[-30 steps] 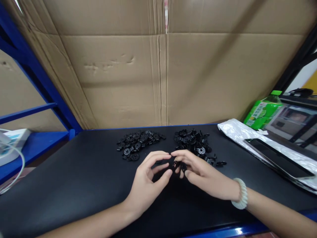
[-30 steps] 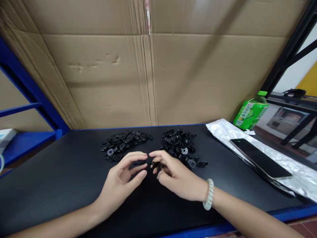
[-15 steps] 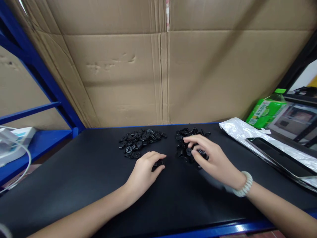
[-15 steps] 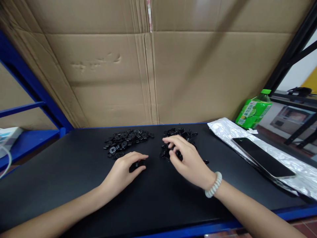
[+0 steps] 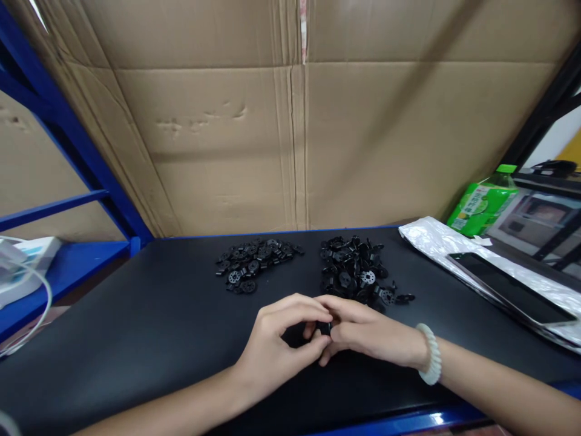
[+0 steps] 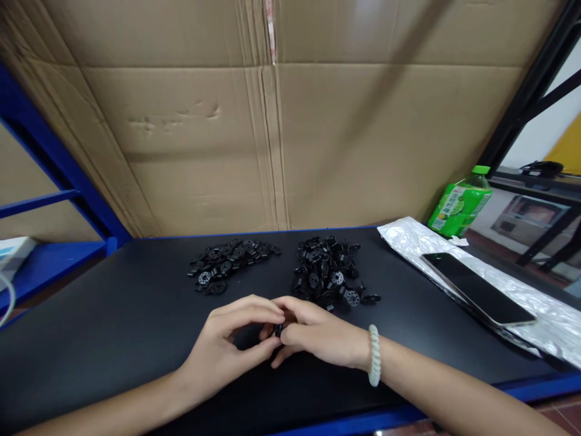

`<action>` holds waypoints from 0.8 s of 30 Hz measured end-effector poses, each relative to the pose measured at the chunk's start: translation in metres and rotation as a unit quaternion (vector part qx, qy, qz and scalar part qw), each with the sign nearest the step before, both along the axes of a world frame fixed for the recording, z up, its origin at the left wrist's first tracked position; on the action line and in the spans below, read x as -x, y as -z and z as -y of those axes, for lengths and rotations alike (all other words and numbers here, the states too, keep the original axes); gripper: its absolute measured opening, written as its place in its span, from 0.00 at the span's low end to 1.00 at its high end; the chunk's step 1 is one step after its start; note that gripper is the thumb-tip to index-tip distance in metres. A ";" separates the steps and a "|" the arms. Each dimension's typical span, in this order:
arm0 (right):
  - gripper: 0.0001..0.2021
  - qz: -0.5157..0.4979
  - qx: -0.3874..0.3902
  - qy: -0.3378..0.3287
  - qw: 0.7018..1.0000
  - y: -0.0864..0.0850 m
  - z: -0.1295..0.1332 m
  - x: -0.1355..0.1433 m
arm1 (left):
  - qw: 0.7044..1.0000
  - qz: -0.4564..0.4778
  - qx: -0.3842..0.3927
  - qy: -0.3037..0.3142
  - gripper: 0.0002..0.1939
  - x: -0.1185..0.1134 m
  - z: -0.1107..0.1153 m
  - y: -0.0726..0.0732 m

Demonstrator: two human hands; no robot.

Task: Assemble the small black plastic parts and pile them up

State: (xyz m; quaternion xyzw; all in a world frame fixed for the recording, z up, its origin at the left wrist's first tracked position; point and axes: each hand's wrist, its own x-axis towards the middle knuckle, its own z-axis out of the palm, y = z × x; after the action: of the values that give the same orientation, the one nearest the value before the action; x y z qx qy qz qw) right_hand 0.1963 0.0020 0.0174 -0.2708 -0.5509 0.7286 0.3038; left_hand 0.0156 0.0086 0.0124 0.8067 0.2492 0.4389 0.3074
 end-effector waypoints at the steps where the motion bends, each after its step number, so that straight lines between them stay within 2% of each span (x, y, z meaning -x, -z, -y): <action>1: 0.13 0.010 -0.009 -0.002 1.000 -0.001 0.001 0.000 | 1.000 -0.002 -0.002 0.000 0.13 -0.001 0.000 0.000; 6: 0.13 0.134 -0.107 0.008 0.985 -0.005 0.004 0.003 | 1.000 -0.018 -0.009 0.006 0.11 -0.006 0.003 0.007; 10: 0.13 0.190 -0.142 0.014 0.971 -0.005 0.004 0.004 | 0.997 -0.039 -0.070 -0.017 0.12 -0.011 0.004 0.011; 14: 0.13 0.181 -0.128 0.019 0.975 -0.003 0.003 0.005 | 0.990 -0.042 -0.125 -0.040 0.12 -0.012 0.004 0.012; 18: 0.16 0.124 -0.046 0.021 0.991 0.004 0.002 0.007 | 0.988 -0.023 -0.139 -0.058 0.10 -0.010 0.004 0.013; 21: 0.16 0.078 -0.029 0.017 0.996 0.009 0.002 0.008 | 0.993 0.019 -0.067 -0.100 0.10 -0.008 0.003 0.014; 24: 0.16 0.068 -0.066 0.023 0.995 0.004 0.002 0.005 | 0.987 0.095 0.084 -0.095 0.09 -0.007 -0.001 0.013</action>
State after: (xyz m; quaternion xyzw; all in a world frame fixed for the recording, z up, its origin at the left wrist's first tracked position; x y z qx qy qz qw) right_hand 0.1909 -0.0002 0.0129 -0.3117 -0.6111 0.6634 0.2990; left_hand 0.0229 0.0095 -0.0002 0.7054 0.3298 0.5185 0.3534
